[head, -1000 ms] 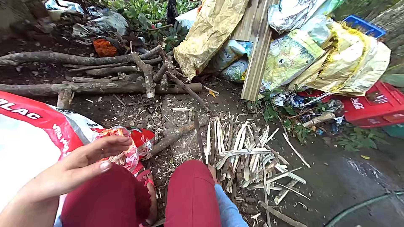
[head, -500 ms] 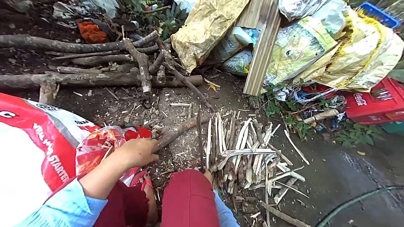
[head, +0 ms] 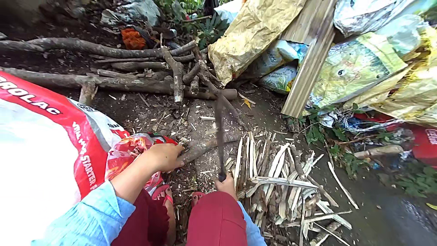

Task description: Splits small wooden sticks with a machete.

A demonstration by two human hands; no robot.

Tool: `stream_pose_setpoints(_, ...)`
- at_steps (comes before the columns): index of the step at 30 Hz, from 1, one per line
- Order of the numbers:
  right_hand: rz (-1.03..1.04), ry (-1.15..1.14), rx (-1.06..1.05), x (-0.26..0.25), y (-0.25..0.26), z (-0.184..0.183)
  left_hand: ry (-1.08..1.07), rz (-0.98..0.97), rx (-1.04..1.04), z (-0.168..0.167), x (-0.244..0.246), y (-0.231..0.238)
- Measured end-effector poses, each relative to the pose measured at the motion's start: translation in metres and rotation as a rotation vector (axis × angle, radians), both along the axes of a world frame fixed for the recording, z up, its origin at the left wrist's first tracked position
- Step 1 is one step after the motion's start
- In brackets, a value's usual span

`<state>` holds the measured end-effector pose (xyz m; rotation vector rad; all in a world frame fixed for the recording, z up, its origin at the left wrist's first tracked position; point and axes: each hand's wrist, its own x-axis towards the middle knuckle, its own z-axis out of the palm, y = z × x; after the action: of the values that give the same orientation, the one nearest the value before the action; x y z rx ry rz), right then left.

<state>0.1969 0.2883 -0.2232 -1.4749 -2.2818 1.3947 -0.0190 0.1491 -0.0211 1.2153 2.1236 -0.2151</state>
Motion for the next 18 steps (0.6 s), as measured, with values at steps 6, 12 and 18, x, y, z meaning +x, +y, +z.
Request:
stream_pose_setpoints(6, 0.061, -0.197, -0.072, -0.008, 0.017, -0.012, -0.001, 0.000, -0.007, -0.002, -0.003, -0.002)
stream_pose_setpoints(12, 0.001, 0.099, 0.018, -0.003, 0.015, 0.039, -0.010, 0.002, 0.001, 0.001, -0.003, -0.003)
stream_pose_setpoints(18, 0.022, -0.182, 0.033, -0.011, 0.013, -0.013, -0.010, 0.000, -0.006, -0.001, -0.004, 0.000)
